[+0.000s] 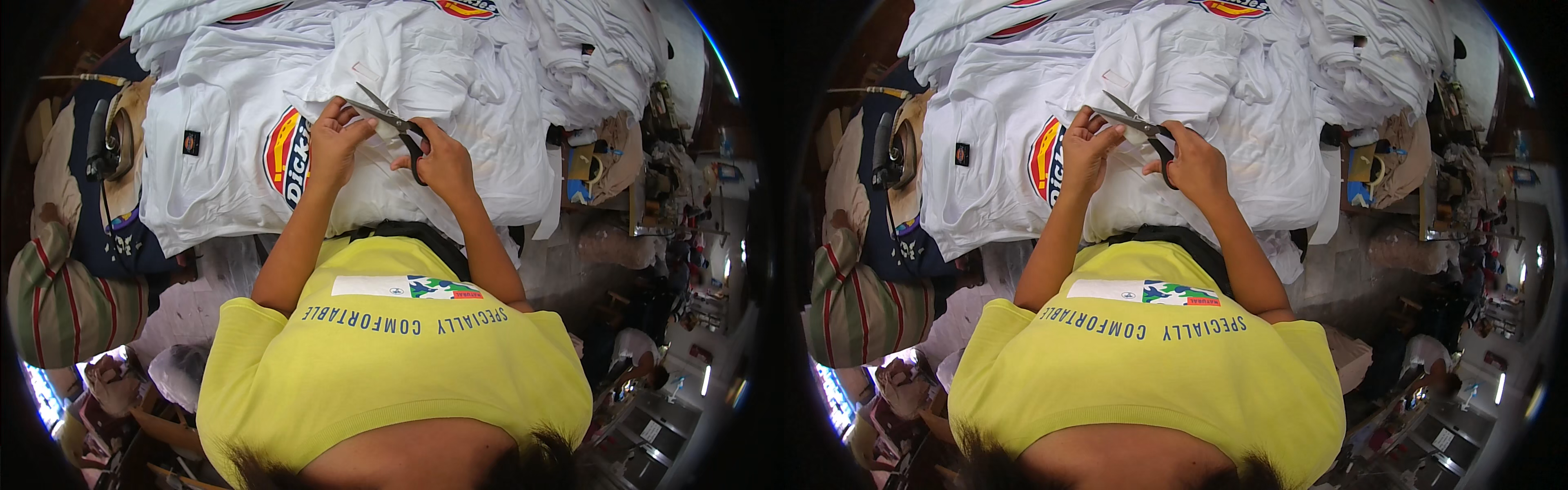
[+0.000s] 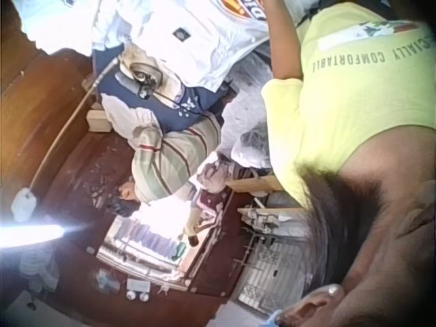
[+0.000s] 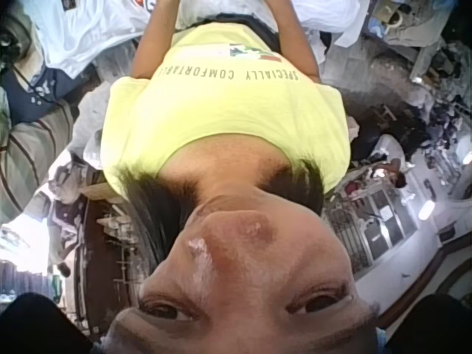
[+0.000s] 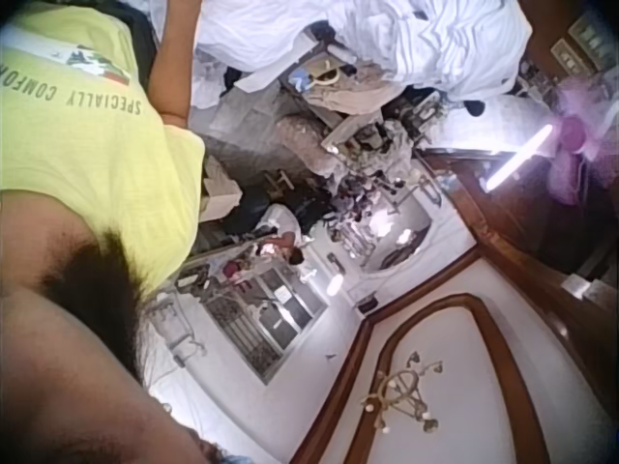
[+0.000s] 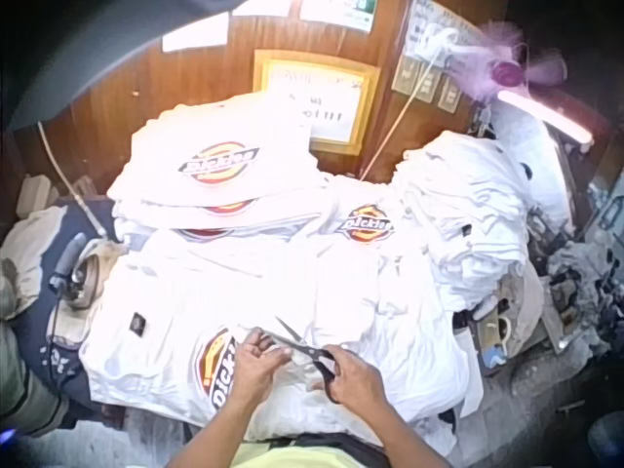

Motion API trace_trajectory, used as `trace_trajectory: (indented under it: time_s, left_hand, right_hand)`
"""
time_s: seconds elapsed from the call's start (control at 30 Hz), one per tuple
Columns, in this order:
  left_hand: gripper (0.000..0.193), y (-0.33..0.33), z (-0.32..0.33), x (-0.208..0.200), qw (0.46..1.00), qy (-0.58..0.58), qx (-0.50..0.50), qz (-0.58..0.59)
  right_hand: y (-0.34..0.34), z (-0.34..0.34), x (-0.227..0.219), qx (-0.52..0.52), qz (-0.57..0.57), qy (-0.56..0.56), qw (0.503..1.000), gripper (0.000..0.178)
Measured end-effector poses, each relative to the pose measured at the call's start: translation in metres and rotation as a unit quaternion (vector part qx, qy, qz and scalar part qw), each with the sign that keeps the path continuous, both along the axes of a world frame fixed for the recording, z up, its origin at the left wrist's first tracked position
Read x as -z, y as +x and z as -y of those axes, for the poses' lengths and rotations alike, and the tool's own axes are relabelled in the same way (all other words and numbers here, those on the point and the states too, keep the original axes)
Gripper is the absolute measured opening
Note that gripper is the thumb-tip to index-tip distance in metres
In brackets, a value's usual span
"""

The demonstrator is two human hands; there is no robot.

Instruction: The person trims threads from a garment using shears and then folds the garment onto a stack of similar items.

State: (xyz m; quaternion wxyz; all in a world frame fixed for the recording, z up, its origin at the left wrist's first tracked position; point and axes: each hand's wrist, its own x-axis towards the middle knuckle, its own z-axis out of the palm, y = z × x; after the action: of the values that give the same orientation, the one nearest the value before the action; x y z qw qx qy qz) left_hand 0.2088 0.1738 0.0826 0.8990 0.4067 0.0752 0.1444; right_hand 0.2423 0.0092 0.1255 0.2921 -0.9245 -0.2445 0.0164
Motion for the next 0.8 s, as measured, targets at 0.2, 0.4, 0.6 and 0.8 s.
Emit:
trace_trajectory:
  time_s: [0.2,0.4,0.6,0.8]
  left_hand:
    - [0.042,0.0,0.004,0.002,1.0,-0.006,-0.002,0.001]
    - [0.058,0.002,0.007,0.005,1.0,0.01,0.009,-0.017]
    - [0.051,0.002,0.012,0.011,0.998,-0.032,0.003,-0.06]
    - [0.022,0.024,-0.017,0.035,0.988,-0.091,-0.089,-0.088]
  right_hand:
    - [0.004,0.012,0.027,0.0,0.005,0.033,0.999,0.052]
    - [0.011,0.045,0.041,0.062,-0.09,0.169,0.979,0.049]
    - [0.031,0.156,0.055,0.179,-0.131,0.228,0.948,0.043]
    - [0.013,0.256,0.04,0.344,-0.141,0.252,0.893,0.048]
